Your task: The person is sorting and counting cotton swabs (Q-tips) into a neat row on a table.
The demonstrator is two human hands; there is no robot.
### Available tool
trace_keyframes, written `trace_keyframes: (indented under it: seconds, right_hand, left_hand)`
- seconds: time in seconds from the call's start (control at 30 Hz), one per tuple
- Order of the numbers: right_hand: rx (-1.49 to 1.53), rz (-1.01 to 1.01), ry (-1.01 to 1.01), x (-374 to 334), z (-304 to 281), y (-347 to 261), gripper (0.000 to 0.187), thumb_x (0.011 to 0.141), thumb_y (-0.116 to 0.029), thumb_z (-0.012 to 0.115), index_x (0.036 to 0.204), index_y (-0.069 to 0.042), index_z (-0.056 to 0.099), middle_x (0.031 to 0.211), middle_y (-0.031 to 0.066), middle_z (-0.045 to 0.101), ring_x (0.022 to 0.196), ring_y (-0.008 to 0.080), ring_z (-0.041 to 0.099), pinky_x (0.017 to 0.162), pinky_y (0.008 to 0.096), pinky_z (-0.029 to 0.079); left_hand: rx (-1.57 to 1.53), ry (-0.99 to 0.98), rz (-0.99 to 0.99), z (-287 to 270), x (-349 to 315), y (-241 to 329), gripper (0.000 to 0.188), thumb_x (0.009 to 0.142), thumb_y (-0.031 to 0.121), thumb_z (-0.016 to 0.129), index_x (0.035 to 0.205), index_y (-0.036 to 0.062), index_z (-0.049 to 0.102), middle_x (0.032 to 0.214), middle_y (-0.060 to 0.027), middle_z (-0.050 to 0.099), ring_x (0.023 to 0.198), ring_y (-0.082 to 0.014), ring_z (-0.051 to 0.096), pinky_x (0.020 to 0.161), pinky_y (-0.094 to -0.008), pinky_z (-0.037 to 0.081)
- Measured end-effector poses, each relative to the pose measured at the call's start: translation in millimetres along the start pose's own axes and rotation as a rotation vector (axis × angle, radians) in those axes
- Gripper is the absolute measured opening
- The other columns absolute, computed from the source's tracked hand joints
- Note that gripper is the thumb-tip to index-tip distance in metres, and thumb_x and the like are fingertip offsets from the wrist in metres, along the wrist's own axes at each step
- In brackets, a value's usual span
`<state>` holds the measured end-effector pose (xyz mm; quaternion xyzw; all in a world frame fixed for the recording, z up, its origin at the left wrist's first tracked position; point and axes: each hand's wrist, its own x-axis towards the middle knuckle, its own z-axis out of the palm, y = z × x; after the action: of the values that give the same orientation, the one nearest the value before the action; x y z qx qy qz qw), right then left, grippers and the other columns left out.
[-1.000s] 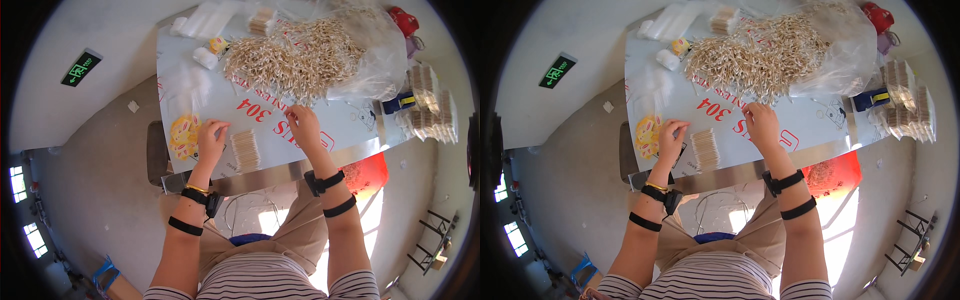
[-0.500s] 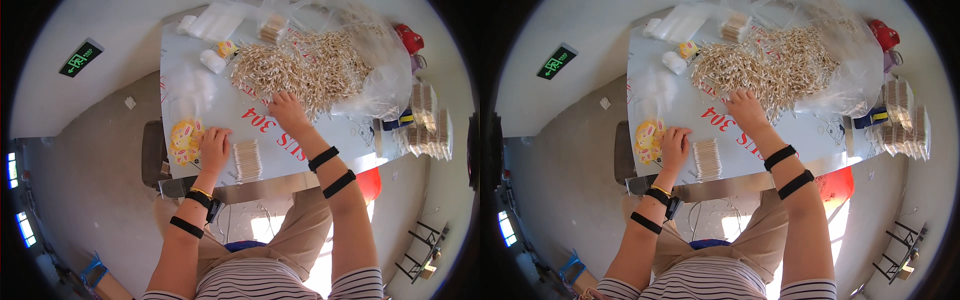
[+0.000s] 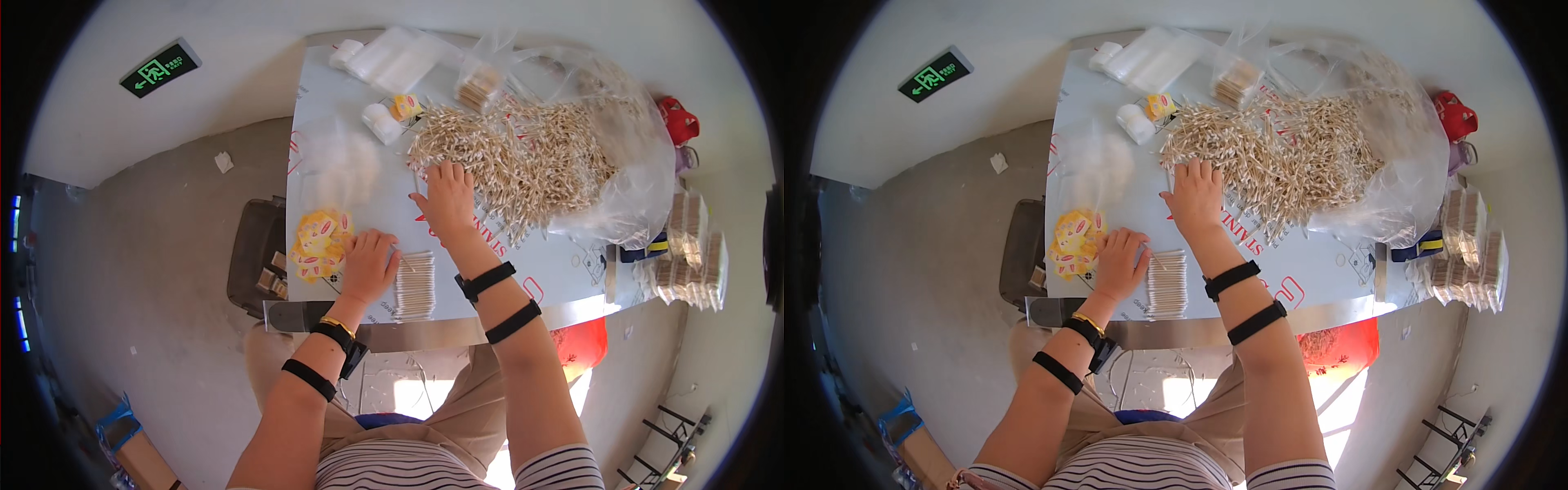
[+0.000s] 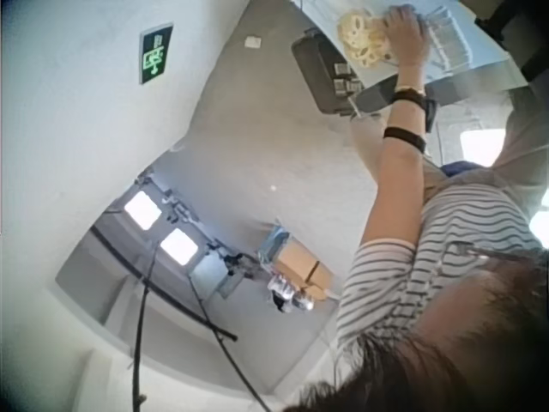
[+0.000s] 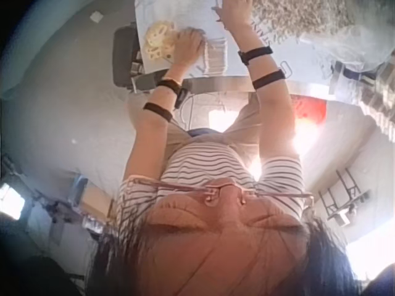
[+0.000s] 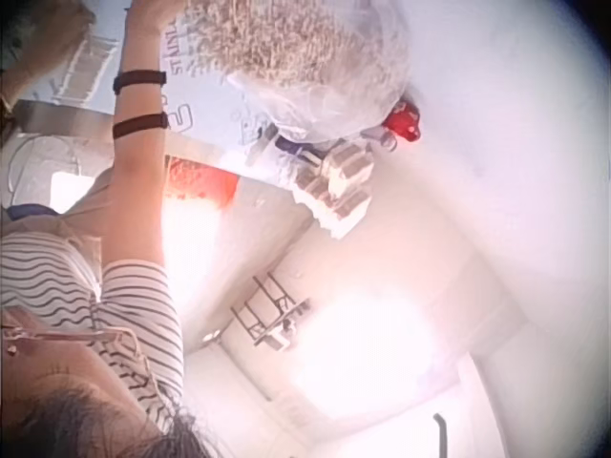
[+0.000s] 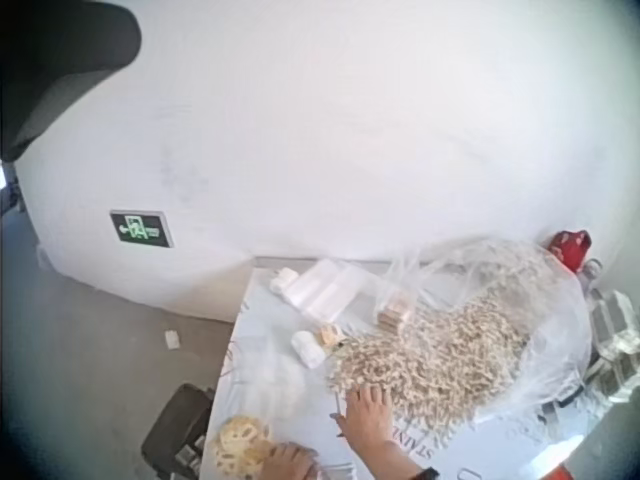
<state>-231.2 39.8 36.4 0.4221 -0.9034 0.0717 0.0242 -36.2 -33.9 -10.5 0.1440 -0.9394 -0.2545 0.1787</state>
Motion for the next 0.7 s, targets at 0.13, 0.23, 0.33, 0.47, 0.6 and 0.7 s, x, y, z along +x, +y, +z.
trace_keyframes:
  seconds: [0.13,0.23,0.33,0.47,0.6,0.7]
  right_hand:
    - [-0.09,0.126,-0.01,11.5,10.0,-0.4,0.028,0.086,-0.03,0.079,0.103,-0.009,0.073,0.114,0.0072,0.062,0.114,0.0266,0.056,0.098,0.0413,0.042]
    - [-0.109,0.069,-0.009,-0.3,26.3,4.3,0.018,0.087,-0.024,0.076,0.095,-0.008,0.075,0.109,0.0085,0.063,0.112,0.0272,0.057,0.097,0.0419,0.042]
    - [-0.011,-0.069,-0.031,-26.0,27.2,6.8,0.007,0.084,-0.018,0.076,0.087,-0.011,0.075,0.1,0.008,0.062,0.107,0.0298,0.059,0.094,0.0449,0.044]
    - [0.277,-0.135,-0.214,-53.1,14.2,12.0,0.003,0.087,-0.013,0.073,0.088,-0.013,0.076,0.095,0.006,0.063,0.104,0.0291,0.06,0.093,0.0451,0.044]
    - [0.466,-0.027,-0.051,-64.2,7.4,28.5,0.004,0.088,-0.011,0.073,0.092,-0.012,0.074,0.093,0.0057,0.064,0.101,0.0295,0.061,0.092,0.0454,0.045]
    - [0.457,0.012,-0.109,-73.2,-2.9,32.7,0.01,0.086,-0.016,0.078,0.094,-0.011,0.073,0.094,0.0061,0.065,0.1,0.0299,0.062,0.09,0.0451,0.046]
  left_hand:
    - [-0.042,0.026,0.001,-1.1,0.6,-0.6,0.018,0.091,0.014,0.061,0.109,0.0127,0.064,0.102,-0.0064,0.059,0.1,-0.0277,0.057,0.094,-0.0437,0.038]
    - [-0.052,0.017,-0.017,0.9,-0.1,-0.2,0.02,0.088,0.011,0.06,0.108,0.0121,0.063,0.101,-0.0068,0.059,0.1,-0.0281,0.057,0.094,-0.0437,0.038]
    - [-0.059,0.016,-0.017,-0.5,-2.3,-2.9,0.022,0.087,0.009,0.059,0.109,0.0109,0.061,0.1,-0.0075,0.058,0.1,-0.0285,0.057,0.094,-0.0441,0.038]
    - [-0.086,0.023,-0.054,1.5,-3.9,-5.5,0.026,0.087,0.009,0.06,0.113,0.0094,0.059,0.102,-0.0087,0.059,0.101,-0.029,0.058,0.094,-0.0447,0.038]
    - [-0.106,0.081,-0.058,4.4,-0.8,-2.7,0.028,0.088,0.01,0.06,0.116,0.0091,0.059,0.104,-0.0091,0.06,0.103,-0.0291,0.058,0.094,-0.0449,0.038]
    - [-0.087,0.043,-0.074,3.5,-0.7,-1.9,0.028,0.089,0.012,0.061,0.116,0.0097,0.06,0.104,-0.0087,0.06,0.103,-0.0287,0.058,0.095,-0.0449,0.038]
